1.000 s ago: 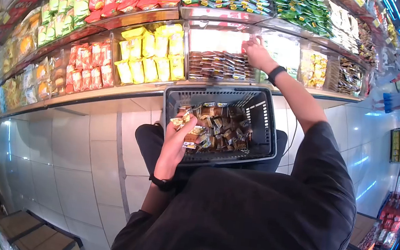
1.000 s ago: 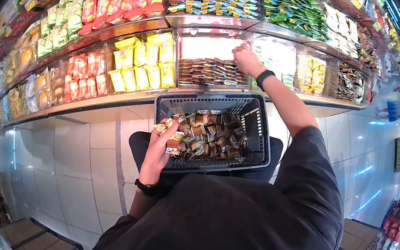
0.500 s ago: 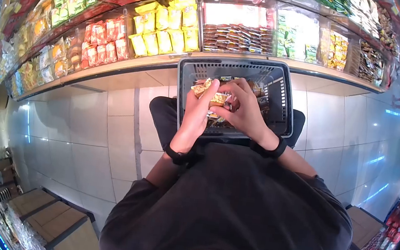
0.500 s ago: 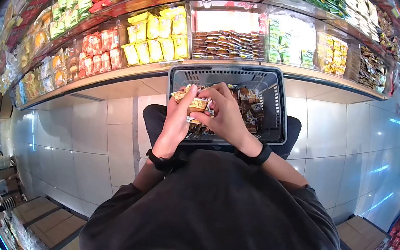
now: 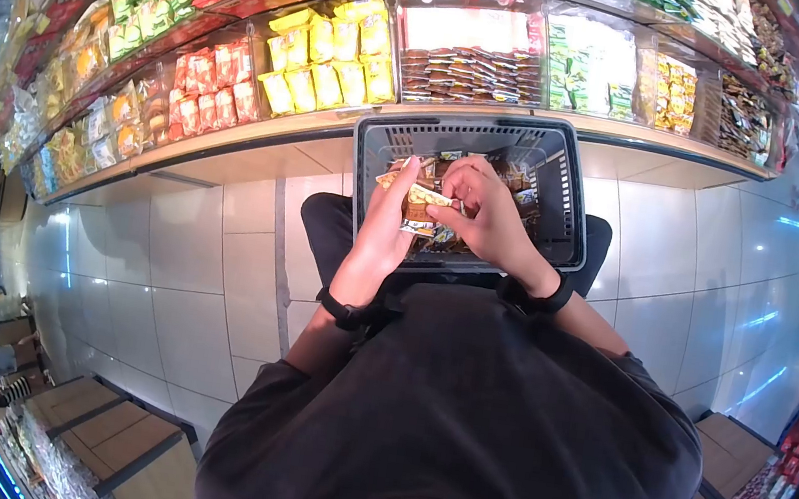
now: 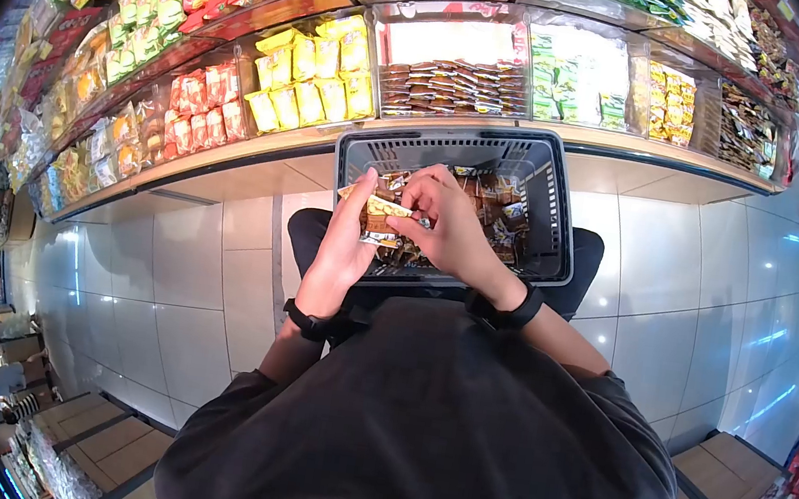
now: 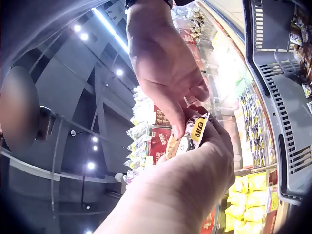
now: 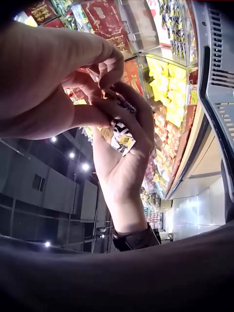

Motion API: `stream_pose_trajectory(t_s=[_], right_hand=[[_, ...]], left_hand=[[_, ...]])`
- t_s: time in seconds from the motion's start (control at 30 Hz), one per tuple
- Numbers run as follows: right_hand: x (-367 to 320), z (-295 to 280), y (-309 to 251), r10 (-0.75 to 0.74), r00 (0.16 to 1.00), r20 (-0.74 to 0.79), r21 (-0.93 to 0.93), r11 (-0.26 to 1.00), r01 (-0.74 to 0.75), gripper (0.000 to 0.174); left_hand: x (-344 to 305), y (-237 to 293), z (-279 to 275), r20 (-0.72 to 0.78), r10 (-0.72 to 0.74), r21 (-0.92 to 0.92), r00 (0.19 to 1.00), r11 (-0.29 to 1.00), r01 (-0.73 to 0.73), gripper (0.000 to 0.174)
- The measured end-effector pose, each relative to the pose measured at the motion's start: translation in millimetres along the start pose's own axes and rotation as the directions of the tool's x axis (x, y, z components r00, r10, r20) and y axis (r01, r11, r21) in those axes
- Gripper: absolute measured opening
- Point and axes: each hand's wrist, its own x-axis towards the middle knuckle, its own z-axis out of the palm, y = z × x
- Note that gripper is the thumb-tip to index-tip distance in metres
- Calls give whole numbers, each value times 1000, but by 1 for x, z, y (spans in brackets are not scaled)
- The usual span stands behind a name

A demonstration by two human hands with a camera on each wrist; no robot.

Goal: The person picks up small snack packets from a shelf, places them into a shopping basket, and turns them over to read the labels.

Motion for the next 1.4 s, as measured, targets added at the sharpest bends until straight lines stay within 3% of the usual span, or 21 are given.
stream_pose_trajectory(t_s=[0.03,0.07,0.1,0.13,0.23,0.3,0.37,0.47,0.57,0.73,0.8,0.83,0.87,0.9,0.93,1.1,1.27,1.4], right_hand=[[0,-1,2,88,996,21,88,992,-89,23],[0,-1,3,84,996,20,89,992,-86,23],[1,-1,3,126,991,-52,309,945,-104,20],[2,-2,4,180,977,-113,514,852,-98,18],[2,-24,0,311,949,-50,735,655,-176,17],[0,-25,-1,336,942,-13,760,615,-209,17],[-2,-24,-1,364,931,20,781,576,-241,17],[-4,-21,-8,387,917,97,754,573,-321,17],[-2,-26,-16,431,899,85,719,598,-354,17],[-6,-32,-3,334,941,49,681,679,-276,13],[-5,-35,-14,82,973,-217,412,911,15,12],[-1,-41,-23,79,973,-217,411,911,18,12],[1,-49,-34,-282,944,-172,65,953,297,14],[3,-54,-38,-578,816,-3,-254,790,559,17],[3,-55,-36,-649,757,68,-300,711,636,20],[-6,-47,-46,-691,701,175,-438,583,684,19],[-13,-36,-38,-768,632,109,-521,497,694,19],[-12,-33,-40,-774,628,81,-525,502,687,20]], left_hand=[[1,0,-3,5,-2,-10,1000,1000,2,25],[1,0,-4,8,-5,-21,1000,1000,5,26],[-3,4,2,8,-4,-19,1000,1000,4,26],[-10,12,14,-30,-2,-5,1000,1000,1,26],[-12,18,16,-67,4,28,998,1000,-2,26],[-13,18,17,-39,45,95,998,995,-41,25],[-13,16,18,-1,66,48,998,997,-66,19],[-13,13,19,53,242,227,969,942,-247,27],[-17,14,22,106,231,270,967,929,-252,26],[-19,14,21,104,253,219,962,938,-270,19],[-20,20,22,48,197,113,979,973,-201,12],[-22,25,25,49,200,113,979,972,-204,12],[-26,30,29,21,155,61,988,986,-156,10],[-29,33,31,-7,106,6,994,994,-106,8],[-31,35,29,-7,95,-4,995,995,-95,13],[-33,44,25,74,158,112,985,980,-165,28],[-42,56,36,63,257,245,964,933,-264,37],[-43,58,36,97,313,274,945,904,-328,36]])
